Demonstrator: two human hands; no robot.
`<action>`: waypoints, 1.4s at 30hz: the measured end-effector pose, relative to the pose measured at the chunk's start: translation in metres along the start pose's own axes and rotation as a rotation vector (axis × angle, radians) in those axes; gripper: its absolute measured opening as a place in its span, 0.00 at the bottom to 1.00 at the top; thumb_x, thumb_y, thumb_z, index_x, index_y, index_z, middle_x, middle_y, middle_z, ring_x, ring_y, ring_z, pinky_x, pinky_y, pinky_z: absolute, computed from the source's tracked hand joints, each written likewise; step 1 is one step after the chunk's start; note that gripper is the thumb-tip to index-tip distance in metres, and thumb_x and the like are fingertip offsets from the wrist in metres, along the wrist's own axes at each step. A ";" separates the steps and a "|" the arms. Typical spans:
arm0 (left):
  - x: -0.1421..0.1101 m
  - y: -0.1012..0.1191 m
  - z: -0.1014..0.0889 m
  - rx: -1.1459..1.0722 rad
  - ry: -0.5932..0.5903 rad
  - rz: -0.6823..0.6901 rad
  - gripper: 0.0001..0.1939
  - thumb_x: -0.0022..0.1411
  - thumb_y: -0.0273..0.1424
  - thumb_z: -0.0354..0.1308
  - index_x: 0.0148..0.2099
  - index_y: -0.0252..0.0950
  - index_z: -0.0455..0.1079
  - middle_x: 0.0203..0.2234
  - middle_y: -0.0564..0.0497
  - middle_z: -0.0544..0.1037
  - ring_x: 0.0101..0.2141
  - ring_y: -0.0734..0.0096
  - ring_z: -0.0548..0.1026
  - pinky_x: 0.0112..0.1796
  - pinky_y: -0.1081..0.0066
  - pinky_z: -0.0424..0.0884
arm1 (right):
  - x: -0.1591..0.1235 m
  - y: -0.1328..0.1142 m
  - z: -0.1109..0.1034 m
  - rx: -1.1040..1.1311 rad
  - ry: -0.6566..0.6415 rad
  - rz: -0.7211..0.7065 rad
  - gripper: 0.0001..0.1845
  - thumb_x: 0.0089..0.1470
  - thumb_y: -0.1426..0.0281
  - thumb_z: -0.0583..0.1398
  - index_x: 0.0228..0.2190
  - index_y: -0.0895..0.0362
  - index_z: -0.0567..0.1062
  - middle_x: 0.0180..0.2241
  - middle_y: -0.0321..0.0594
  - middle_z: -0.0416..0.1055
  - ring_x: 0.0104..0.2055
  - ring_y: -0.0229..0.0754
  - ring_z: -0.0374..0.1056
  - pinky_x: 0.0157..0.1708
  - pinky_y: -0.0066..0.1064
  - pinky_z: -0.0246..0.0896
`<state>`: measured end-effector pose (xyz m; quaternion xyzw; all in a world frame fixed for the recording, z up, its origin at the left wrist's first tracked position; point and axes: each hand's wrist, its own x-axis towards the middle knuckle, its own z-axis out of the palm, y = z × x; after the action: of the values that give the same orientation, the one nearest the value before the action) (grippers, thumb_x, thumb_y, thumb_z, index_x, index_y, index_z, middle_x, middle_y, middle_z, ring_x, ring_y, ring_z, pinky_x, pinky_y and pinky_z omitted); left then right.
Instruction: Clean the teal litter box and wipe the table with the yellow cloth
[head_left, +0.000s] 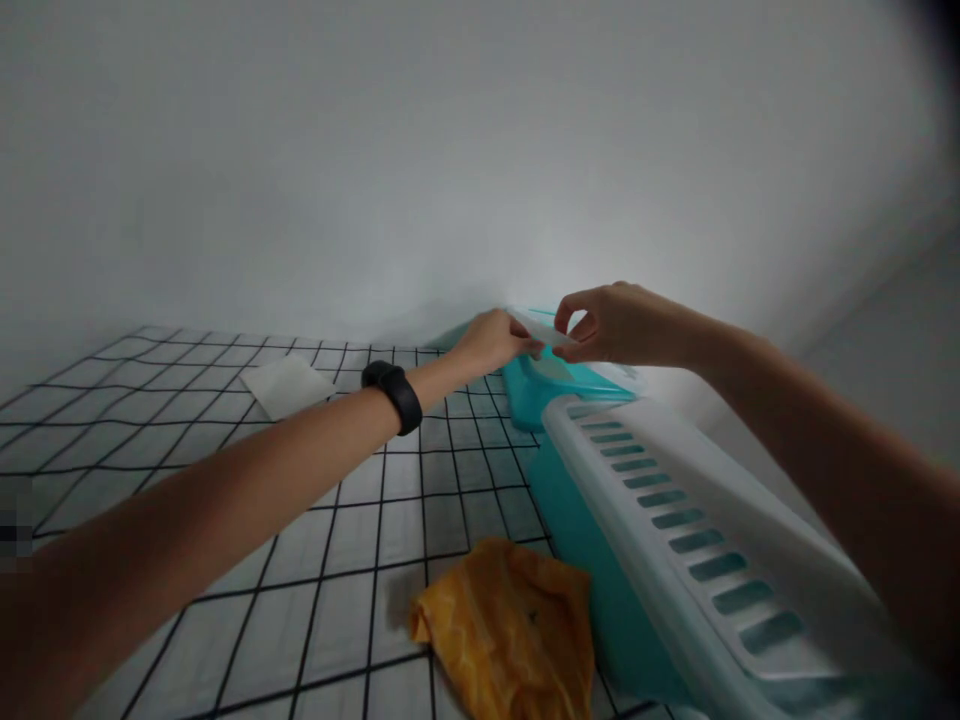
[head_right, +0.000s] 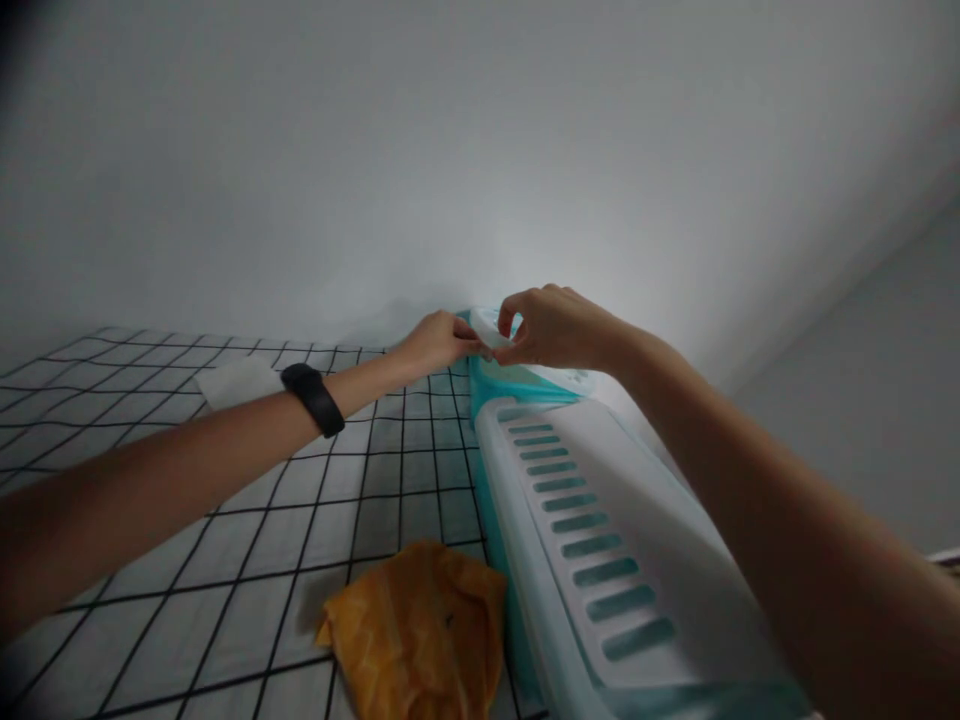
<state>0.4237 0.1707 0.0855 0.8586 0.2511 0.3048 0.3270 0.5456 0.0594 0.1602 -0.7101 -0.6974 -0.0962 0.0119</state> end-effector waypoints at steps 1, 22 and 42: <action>0.001 0.000 0.000 -0.061 -0.016 -0.024 0.06 0.53 0.29 0.65 0.29 0.30 0.77 0.18 0.54 0.72 0.26 0.74 0.70 0.33 0.71 0.64 | 0.000 -0.001 0.000 -0.001 -0.007 0.002 0.14 0.48 0.62 0.64 0.37 0.55 0.78 0.29 0.33 0.76 0.36 0.44 0.73 0.39 0.36 0.64; -0.006 -0.102 0.027 0.320 -0.359 0.310 0.20 0.66 0.27 0.47 0.59 0.32 0.62 0.61 0.40 0.63 0.59 0.59 0.64 0.60 0.57 0.52 | -0.006 -0.005 0.000 0.012 0.007 0.029 0.15 0.50 0.63 0.64 0.39 0.58 0.78 0.32 0.36 0.78 0.37 0.44 0.73 0.42 0.40 0.66; -0.006 -0.010 0.023 -0.495 -0.194 -0.368 0.15 0.62 0.37 0.53 0.46 0.31 0.70 0.30 0.44 0.78 0.26 0.68 0.76 0.28 0.69 0.75 | -0.007 -0.025 -0.007 -0.298 0.107 0.105 0.16 0.56 0.64 0.55 0.44 0.59 0.71 0.34 0.49 0.78 0.35 0.50 0.73 0.28 0.33 0.55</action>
<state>0.4331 0.1648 0.0625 0.7182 0.2878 0.2091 0.5980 0.5194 0.0524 0.1629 -0.7334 -0.6356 -0.2356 -0.0515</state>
